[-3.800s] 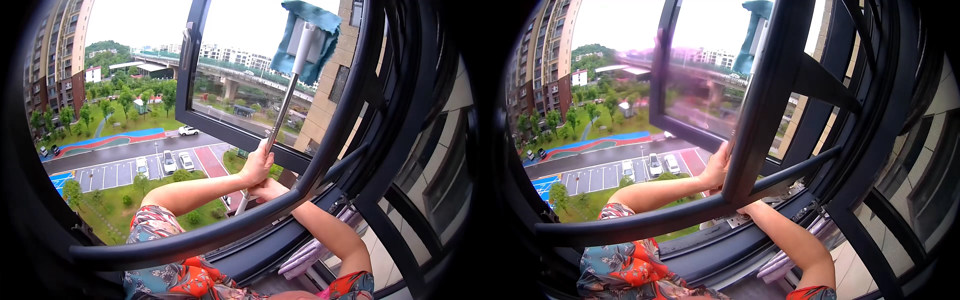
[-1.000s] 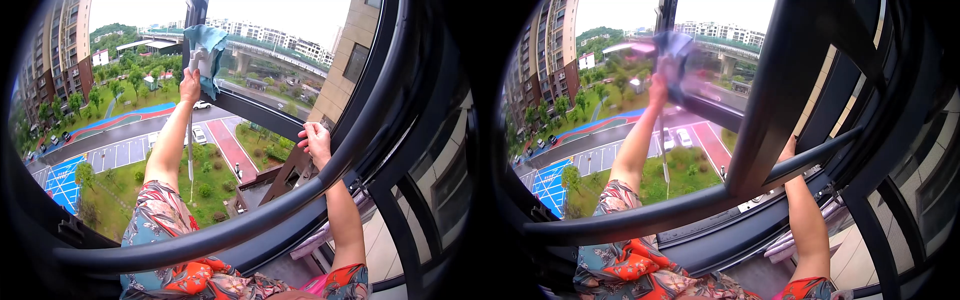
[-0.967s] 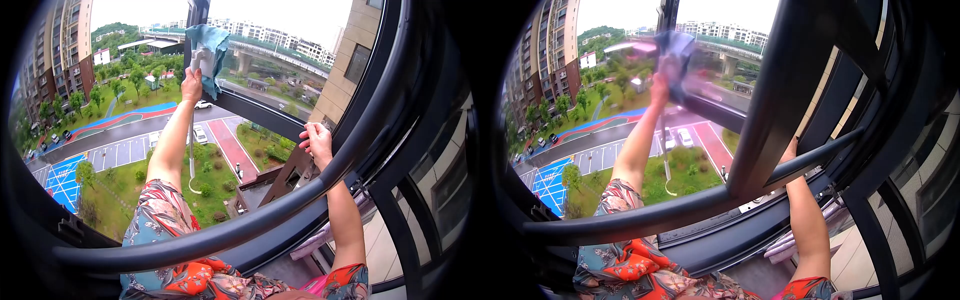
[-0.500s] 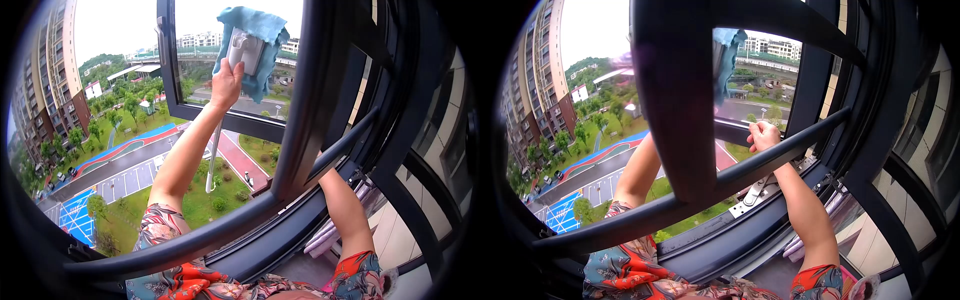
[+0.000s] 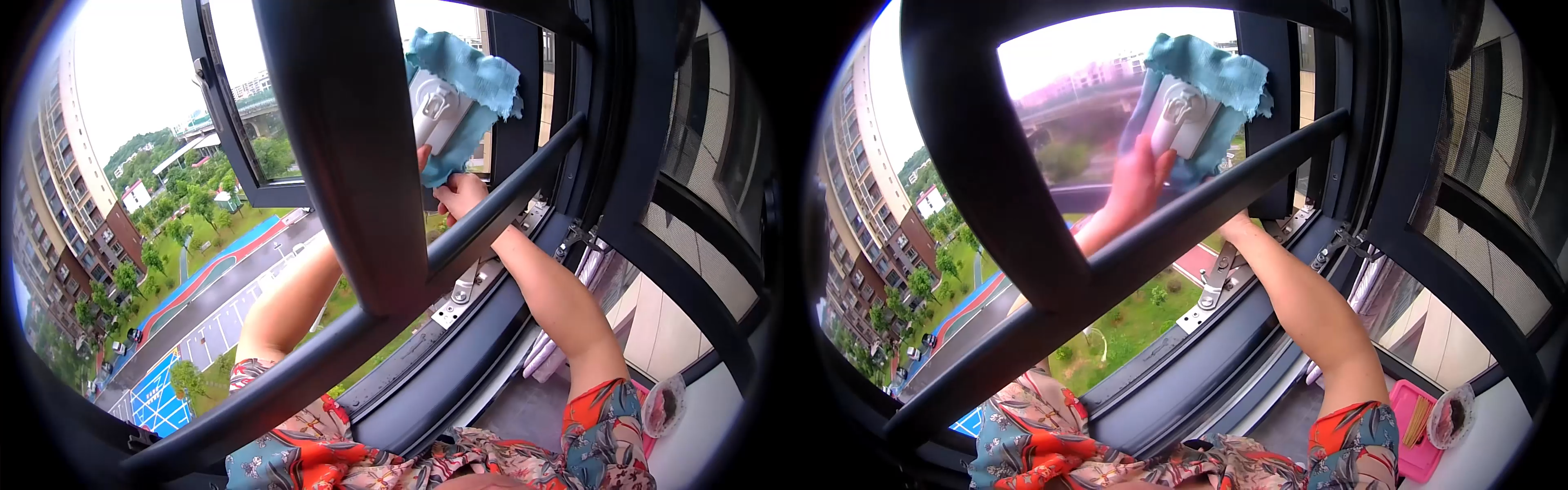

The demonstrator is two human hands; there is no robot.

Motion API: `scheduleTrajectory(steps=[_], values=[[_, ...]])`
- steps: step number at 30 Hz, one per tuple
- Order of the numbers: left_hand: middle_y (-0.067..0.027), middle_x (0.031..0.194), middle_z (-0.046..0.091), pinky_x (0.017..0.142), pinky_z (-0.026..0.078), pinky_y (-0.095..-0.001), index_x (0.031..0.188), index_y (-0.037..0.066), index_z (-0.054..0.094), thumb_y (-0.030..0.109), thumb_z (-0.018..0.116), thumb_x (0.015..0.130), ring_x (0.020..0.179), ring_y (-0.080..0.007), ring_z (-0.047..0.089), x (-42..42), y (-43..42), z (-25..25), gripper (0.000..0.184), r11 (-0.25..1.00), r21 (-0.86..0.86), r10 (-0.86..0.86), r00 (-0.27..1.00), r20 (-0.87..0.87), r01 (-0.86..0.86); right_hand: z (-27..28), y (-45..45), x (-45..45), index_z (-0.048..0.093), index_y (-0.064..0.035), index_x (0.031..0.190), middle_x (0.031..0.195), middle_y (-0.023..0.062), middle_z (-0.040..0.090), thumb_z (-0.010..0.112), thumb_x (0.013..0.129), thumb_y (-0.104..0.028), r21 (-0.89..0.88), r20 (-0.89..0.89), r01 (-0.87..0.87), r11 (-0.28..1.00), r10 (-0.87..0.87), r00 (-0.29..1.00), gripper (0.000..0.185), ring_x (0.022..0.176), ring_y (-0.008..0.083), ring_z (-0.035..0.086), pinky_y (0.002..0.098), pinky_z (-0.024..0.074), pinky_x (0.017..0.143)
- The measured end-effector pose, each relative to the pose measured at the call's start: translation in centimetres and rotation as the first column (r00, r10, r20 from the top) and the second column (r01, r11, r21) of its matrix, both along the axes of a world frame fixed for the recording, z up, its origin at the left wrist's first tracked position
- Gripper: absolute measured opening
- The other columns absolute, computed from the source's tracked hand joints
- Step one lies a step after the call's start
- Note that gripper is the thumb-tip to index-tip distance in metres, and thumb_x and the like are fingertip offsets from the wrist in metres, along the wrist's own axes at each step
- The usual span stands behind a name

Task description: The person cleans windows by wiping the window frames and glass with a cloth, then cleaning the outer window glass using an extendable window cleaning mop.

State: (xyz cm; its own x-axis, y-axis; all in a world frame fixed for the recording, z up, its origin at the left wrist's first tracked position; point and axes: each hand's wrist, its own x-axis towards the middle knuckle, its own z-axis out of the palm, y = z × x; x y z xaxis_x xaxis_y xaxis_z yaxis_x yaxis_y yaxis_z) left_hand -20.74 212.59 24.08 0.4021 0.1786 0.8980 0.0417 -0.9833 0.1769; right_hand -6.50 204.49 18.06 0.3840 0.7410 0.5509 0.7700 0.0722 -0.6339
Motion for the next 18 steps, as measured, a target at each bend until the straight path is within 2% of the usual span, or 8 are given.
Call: scheduleTrajectory(steps=[5, 9, 10, 12, 13, 15, 16, 18], values=[[-0.0246, 0.073, 0.057, 0.058, 0.043, -0.0458, 0.097, 0.004, 0.042, 0.024, 0.056, 0.086, 0.068, -0.043, 0.057, -1.3, -0.5, -3.0, 0.027, 0.994, -0.088, 0.049, 0.992, -0.116, -0.06, 2.5, -2.1, -2.3, 0.064, 0.0005, 0.072, 0.058, 0.0073, 0.062, 0.057, 0.08, -0.019, -0.212, -0.11, -0.052, 0.976, 0.029, 0.993, 0.022, 0.054, 0.0151, 0.061, 0.0302, 0.0476, 0.057], [-0.0253, 0.075, 0.058, 0.059, 0.044, -0.0482, 0.1, 0.004, 0.042, 0.024, 0.056, 0.086, 0.069, -0.0437, 0.058, -1.6, 0.2, -0.6, 0.028, 0.998, 0.049, 0.047, 0.996, -0.073, -0.043, 1.1, -0.9, -0.7, 0.064, 0.0007, 0.069, 0.056, 0.0083, 0.061, 0.057, 0.078, -0.022, -0.169, 0.169, -0.013, 0.985, 0.042, 0.985, 0.025, 0.052, 0.0177, 0.06, 0.0308, 0.0476, 0.057], [-0.0255, 0.076, 0.058, 0.059, 0.044, -0.0486, 0.101, 0.005, 0.043, 0.025, 0.055, 0.086, 0.07, -0.0434, 0.058, -1.2, 1.4, 0.1, 0.028, 0.991, 0.068, 0.118, 0.992, -0.034, -0.115, 0.3, -0.6, -0.5, 0.064, 0.0009, 0.071, 0.056, 0.0079, 0.061, 0.057, 0.078, -0.021, -0.065, 0.05, -0.019, 0.998, 0.022, 0.998, 0.024, 0.05, 0.0161, 0.059, 0.0298, 0.0474, 0.055], [-0.0244, 0.077, 0.06, 0.058, 0.045, -0.0491, 0.102, 0.006, 0.042, 0.026, 0.053, 0.088, 0.07, -0.0433, 0.058, -1.6, 2.5, 3.5, 0.028, 0.985, 0.138, 0.102, 0.995, 0.022, -0.104, -0.5, 0.1, -0.1, 0.064, 0.0007, 0.071, 0.056, 0.007, 0.061, 0.057, 0.078, -0.02, -0.055, 0.142, -0.033, 0.998, 0.04, 0.989, 0.023, 0.05, 0.0135, 0.058, 0.0284, 0.0469, 0.053], [-0.0224, 0.077, 0.061, 0.057, 0.046, -0.0485, 0.103, 0.006, 0.043, 0.031, 0.05, 0.089, 0.069, -0.0406, 0.06, -1.5, 3.1, 6.0, 0.03, 0.966, 0.045, 0.257, 0.965, -0.053, -0.254, -0.7, 0.4, -0.1, 0.064, 0.0004, 0.072, 0.056, 0.0066, 0.061, 0.057, 0.078, -0.02, -0.057, 0.161, -0.041, 0.998, 0.05, 0.986, 0.023, 0.05, 0.0122, 0.057, 0.0276, 0.0466, 0.052], [-0.0184, 0.078, 0.062, 0.061, 0.048, -0.0437, 0.103, 0.002, 0.047, 0.042, 0.044, 0.091, 0.07, -0.0318, 0.063, -1.9, 4.2, 10.6, 0.041, 0.983, 0.053, 0.169, 0.975, 0.141, -0.178, -0.4, 0.0, -0.5, 0.065, -0.0001, 0.072, 0.056, 0.0061, 0.061, 0.057, 0.079, -0.02, -0.066, 0.198, -0.061, 0.996, 0.073, 0.977, 0.022, 0.05, 0.0109, 0.057, 0.0268, 0.0463, 0.052], [-0.0173, 0.078, 0.062, 0.064, 0.048, -0.0416, 0.101, 0.002, 0.049, 0.045, 0.043, 0.091, 0.071, -0.0297, 0.062, -2.5, 3.9, 13.4, 0.045, 0.932, -0.088, 0.36, 0.928, 0.095, -0.353, -0.2, -0.2, -0.6, 0.065, -0.0001, 0.073, 0.056, 0.0061, 0.061, 0.057, 0.079, -0.02, -0.076, 0.213, -0.064, 0.995, 0.079, 0.974, 0.022, 0.05, 0.011, 0.057, 0.0271, 0.0465, 0.052], [-0.0168, 0.078, 0.062, 0.067, 0.047, -0.0411, 0.102, 0.004, 0.05, 0.049, 0.043, 0.09, 0.074, -0.0285, 0.062, -3.8, 5.5, 16.3, 0.047, 0.958, -0.091, 0.286, 0.938, 0.198, -0.273, 0.7, -0.7, -1.2, 0.065, -0.0002, 0.074, 0.057, 0.0061, 0.061, 0.057, 0.079, -0.021, -0.162, 0.148, -0.062, 0.985, 0.086, 0.985, 0.023, 0.051, 0.0112, 0.057, 0.0275, 0.0468, 0.054]])
